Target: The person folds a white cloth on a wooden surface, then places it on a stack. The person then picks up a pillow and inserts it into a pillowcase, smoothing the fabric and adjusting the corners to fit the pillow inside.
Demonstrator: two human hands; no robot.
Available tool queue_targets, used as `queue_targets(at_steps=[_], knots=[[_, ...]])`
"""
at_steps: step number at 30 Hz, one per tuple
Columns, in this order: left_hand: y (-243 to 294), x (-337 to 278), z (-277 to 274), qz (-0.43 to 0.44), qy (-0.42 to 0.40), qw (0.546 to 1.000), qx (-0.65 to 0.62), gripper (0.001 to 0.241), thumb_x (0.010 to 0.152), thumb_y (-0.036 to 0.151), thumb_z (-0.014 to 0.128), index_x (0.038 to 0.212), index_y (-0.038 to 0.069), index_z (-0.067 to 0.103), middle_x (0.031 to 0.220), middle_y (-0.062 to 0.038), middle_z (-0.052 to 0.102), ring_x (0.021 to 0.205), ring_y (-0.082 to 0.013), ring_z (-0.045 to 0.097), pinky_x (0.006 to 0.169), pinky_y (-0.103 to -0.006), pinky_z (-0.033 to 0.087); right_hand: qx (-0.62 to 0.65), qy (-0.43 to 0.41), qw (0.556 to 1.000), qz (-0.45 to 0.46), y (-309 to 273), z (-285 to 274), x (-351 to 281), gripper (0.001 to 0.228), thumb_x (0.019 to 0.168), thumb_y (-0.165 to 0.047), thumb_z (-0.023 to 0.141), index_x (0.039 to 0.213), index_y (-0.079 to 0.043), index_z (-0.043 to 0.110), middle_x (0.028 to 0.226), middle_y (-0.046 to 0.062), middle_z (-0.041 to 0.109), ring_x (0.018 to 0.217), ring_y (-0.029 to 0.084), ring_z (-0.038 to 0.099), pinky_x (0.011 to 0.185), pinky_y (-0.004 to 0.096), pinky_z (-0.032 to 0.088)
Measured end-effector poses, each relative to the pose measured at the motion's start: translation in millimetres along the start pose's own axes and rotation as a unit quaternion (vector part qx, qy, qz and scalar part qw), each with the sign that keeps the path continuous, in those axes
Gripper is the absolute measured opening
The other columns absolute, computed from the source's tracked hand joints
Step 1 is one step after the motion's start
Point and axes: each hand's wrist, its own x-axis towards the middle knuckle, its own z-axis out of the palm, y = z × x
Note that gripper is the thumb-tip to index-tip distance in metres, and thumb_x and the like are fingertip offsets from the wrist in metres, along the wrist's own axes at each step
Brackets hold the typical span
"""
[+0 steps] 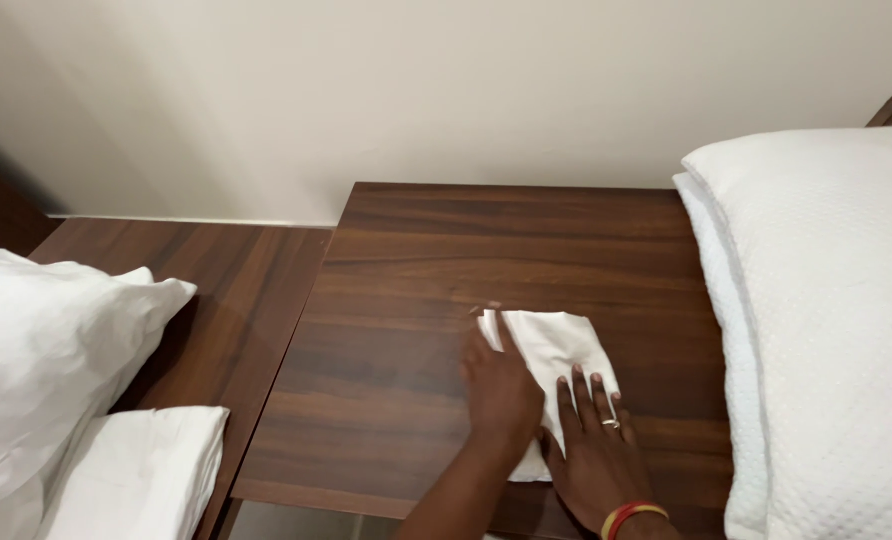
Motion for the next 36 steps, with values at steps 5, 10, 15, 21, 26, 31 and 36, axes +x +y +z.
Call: queue_targets(at_steps=[5,10,15,21,26,31,36], knots=[[-38.8,-7.4,42.0,0.097,-0.099,0.978,0.158,0.085,0.096,0.015,0.052,0.159,-0.008,0.0,0.169,-0.028,-0.009,0.158,-0.0394,-0.008,0.127,-0.0494,0.003,0.072,-0.016,0.995,0.073,-7.2,-49.0,15.9,0.072,0.094,-0.027,0.06,0.159,-0.019,0.029,0.167,0.009,0.021,0.142,0.031,0.033,0.114,0.046,0.032],[-56.1,-10.7,55.7,0.146,-0.019,0.976,0.159,0.073,0.102,0.031,0.03,0.158,-0.01,0.007,0.17,-0.026,0.0,0.158,-0.0347,-0.002,0.125,-0.0482,0.001,0.187,0.298,0.93,-0.102,73.0,-6.7,114.1,0.066,0.084,-0.002,0.061,0.147,-0.017,0.052,0.155,0.016,0.05,0.12,0.034,0.065,0.085,0.033,0.061],[-68.7,-4.0,72.3,0.213,0.14,0.943,0.214,0.07,0.1,0.034,0.027,0.158,-0.002,0.011,0.166,-0.026,0.004,0.156,-0.0345,0.0,0.123,-0.0483,0.0,0.311,-0.243,0.918,0.033,70.6,-79.4,163.6,0.057,0.09,-0.04,0.07,0.143,-0.021,0.062,0.117,0.007,0.076,0.075,0.015,0.063,0.067,0.035,0.05],[-47.5,-16.3,44.9,0.132,-0.025,0.978,0.16,0.079,0.096,0.034,0.033,0.159,-0.008,0.009,0.17,-0.024,0.001,0.158,-0.0341,-0.002,0.124,-0.0488,-0.002,0.073,-0.171,0.982,-0.039,118.7,-34.0,204.6,0.067,0.079,-0.067,0.078,0.12,-0.014,0.079,0.108,0.006,0.08,0.101,0.019,0.071,0.091,0.034,0.053],[-51.7,-13.7,50.3,0.143,-0.002,0.975,0.169,0.08,0.095,0.035,0.034,0.158,-0.009,0.011,0.169,-0.024,0.004,0.158,-0.0342,-0.001,0.124,-0.049,-0.001,0.03,-0.064,0.997,0.04,56.2,-89.1,150.2,0.062,0.073,-0.061,0.084,0.113,-0.016,0.074,0.112,0.005,0.075,0.112,0.026,0.07,0.096,0.041,0.054],[-52.1,-15.4,52.5,0.149,0.009,0.974,0.172,0.08,0.095,0.034,0.034,0.158,-0.009,0.012,0.169,-0.025,0.006,0.158,-0.0347,0.001,0.125,-0.0495,-0.001,-0.095,0.188,0.977,-0.037,30.1,-85.7,128.2,0.043,0.079,-0.032,0.08,0.12,-0.023,0.072,0.123,0.01,0.068,0.115,0.036,0.063,0.094,0.051,0.049],[-31.3,-20.2,24.2,0.133,-0.047,0.966,0.218,0.08,0.095,0.039,0.033,0.158,-0.004,0.009,0.169,-0.023,0.001,0.158,-0.0345,-0.004,0.125,-0.0495,-0.002,0.22,0.116,0.966,-0.071,4.6,-19.5,90.0,0.052,0.09,-0.009,0.063,0.141,-0.017,0.057,0.159,0.009,0.043,0.138,0.031,0.049,0.115,0.043,0.043]])
